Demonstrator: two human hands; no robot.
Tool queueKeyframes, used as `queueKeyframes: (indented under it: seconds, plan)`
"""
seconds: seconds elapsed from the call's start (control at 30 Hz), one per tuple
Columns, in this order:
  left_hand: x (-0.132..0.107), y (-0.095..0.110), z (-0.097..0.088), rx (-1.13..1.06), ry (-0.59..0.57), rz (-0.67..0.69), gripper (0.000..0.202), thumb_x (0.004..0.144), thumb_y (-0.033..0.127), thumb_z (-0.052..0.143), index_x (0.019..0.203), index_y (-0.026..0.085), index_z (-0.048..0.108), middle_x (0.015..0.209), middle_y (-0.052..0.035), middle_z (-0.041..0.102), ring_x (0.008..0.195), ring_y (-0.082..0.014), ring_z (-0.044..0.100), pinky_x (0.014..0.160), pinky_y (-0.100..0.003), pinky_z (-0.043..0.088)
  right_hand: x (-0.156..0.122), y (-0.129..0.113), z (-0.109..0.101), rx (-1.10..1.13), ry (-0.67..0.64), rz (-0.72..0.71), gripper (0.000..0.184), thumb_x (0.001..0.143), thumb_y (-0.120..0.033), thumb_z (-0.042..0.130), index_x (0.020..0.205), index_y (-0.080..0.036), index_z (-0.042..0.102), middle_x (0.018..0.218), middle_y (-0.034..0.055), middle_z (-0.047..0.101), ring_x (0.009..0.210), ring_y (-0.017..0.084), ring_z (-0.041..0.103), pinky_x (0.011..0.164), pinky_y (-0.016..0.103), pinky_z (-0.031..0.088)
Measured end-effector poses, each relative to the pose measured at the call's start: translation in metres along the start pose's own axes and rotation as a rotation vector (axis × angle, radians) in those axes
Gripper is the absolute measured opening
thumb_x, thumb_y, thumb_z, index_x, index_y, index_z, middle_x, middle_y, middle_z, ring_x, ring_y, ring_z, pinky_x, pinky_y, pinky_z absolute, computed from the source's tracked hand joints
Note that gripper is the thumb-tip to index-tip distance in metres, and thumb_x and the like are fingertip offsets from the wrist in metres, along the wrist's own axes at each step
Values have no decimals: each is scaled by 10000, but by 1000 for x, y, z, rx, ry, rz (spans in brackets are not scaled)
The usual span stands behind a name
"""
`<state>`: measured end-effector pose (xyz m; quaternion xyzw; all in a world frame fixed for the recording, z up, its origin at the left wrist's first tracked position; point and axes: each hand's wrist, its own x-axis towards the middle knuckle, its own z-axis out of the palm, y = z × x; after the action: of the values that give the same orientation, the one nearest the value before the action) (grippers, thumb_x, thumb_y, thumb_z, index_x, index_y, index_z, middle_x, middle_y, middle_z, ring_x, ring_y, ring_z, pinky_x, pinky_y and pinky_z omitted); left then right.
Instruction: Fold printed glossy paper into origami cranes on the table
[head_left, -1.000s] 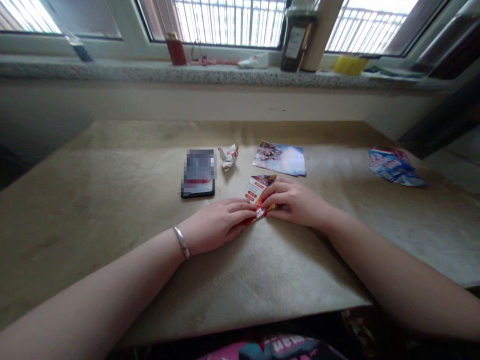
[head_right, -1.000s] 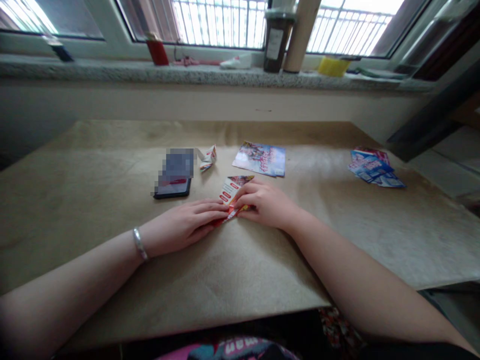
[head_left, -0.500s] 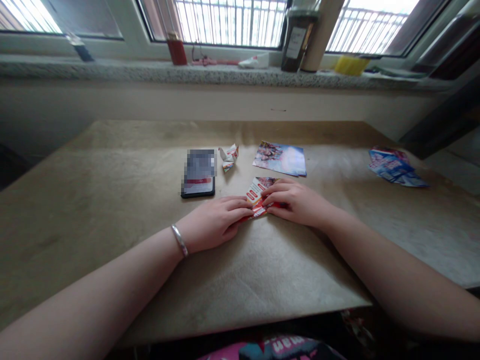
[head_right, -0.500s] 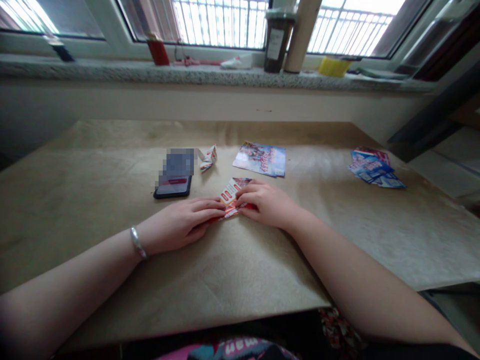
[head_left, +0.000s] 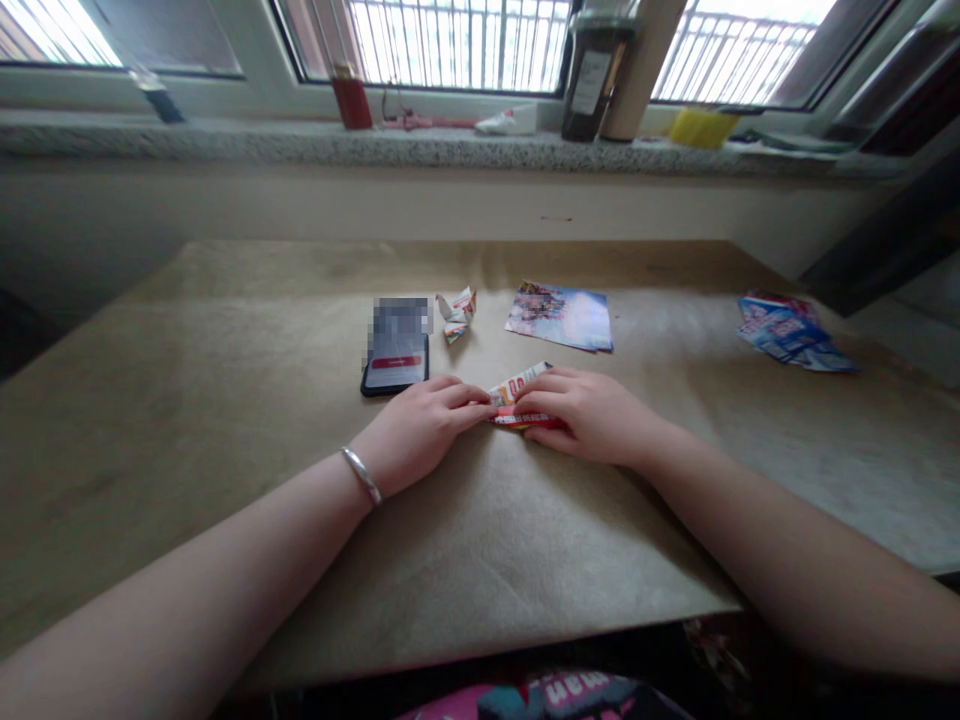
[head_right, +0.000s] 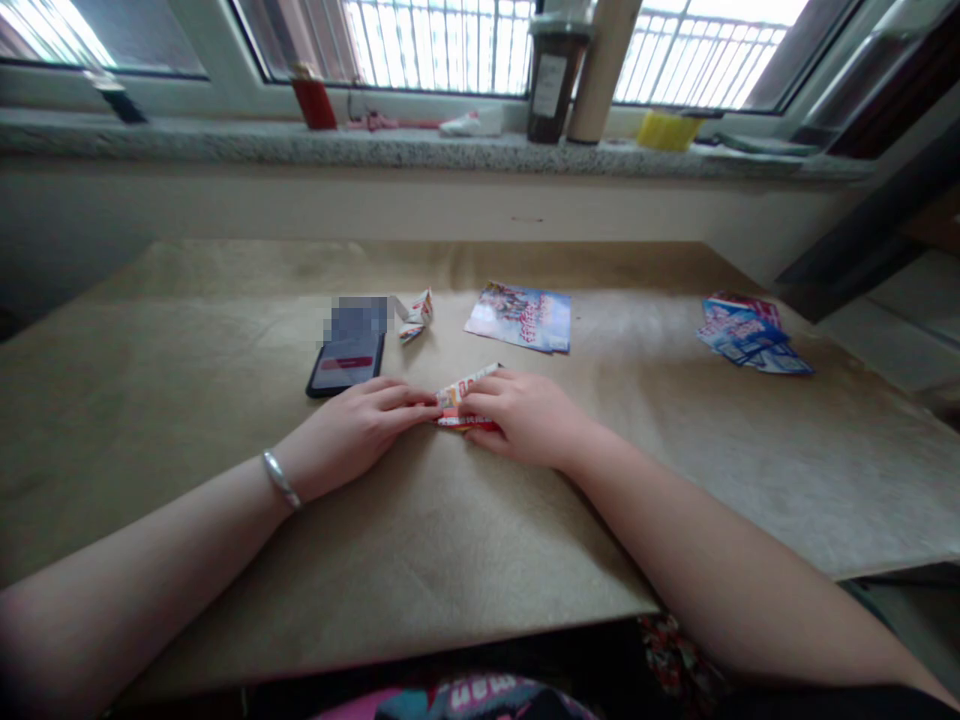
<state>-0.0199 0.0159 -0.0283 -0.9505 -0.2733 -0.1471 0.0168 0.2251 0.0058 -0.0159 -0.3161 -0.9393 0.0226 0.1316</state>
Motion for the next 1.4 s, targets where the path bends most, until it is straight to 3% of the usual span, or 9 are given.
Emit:
queueKeyframes:
  seconds: [0.1,0.27,0.43,0.6,0.87,1.4]
  plan:
    - [0,2,0,6,4,-23,302,924,122,432,1151,221,606,1054,-57,628,934,-174,564,805,-309,497,0,0,2,-14,8,-25,264,888,-304,496,1070,-211,661,1087,75,662,985,202,573,852,338,464]
    - [-1,3,1,0,-3,-67,270,926,137,435,1128,197,604,1005,-53,625,877,-156,583,767,-270,501,-1,1,1,-86,-11,27,243,849,-244,516,1012,-216,694,1039,70,680,942,200,585,819,322,465]
    - [-2,6,0,-20,12,-32,278,909,143,445,1133,157,608,1087,-79,633,939,-176,590,826,-310,514,-5,2,-6,-124,-33,98,197,822,-247,547,927,-205,709,989,63,686,900,196,599,761,309,470]
    - [-2,9,-3,12,14,-37,265,905,158,452,1105,143,626,1050,-84,646,937,-190,581,849,-346,516,-4,0,-5,-172,-38,100,208,862,-266,517,916,-176,697,974,83,680,897,212,596,774,329,470]
    - [1,13,-5,51,13,-4,262,905,171,460,1113,119,610,1008,-105,649,934,-203,568,838,-351,521,3,-3,7,-179,34,-21,311,920,-268,451,1173,-229,629,1094,66,662,947,208,571,835,348,447]
    - [3,22,-11,138,-94,-64,267,891,180,478,1127,121,588,945,-91,592,854,-195,541,799,-337,505,7,-10,6,-295,21,17,305,939,-283,419,1086,-217,678,1024,73,674,868,196,577,736,320,434]
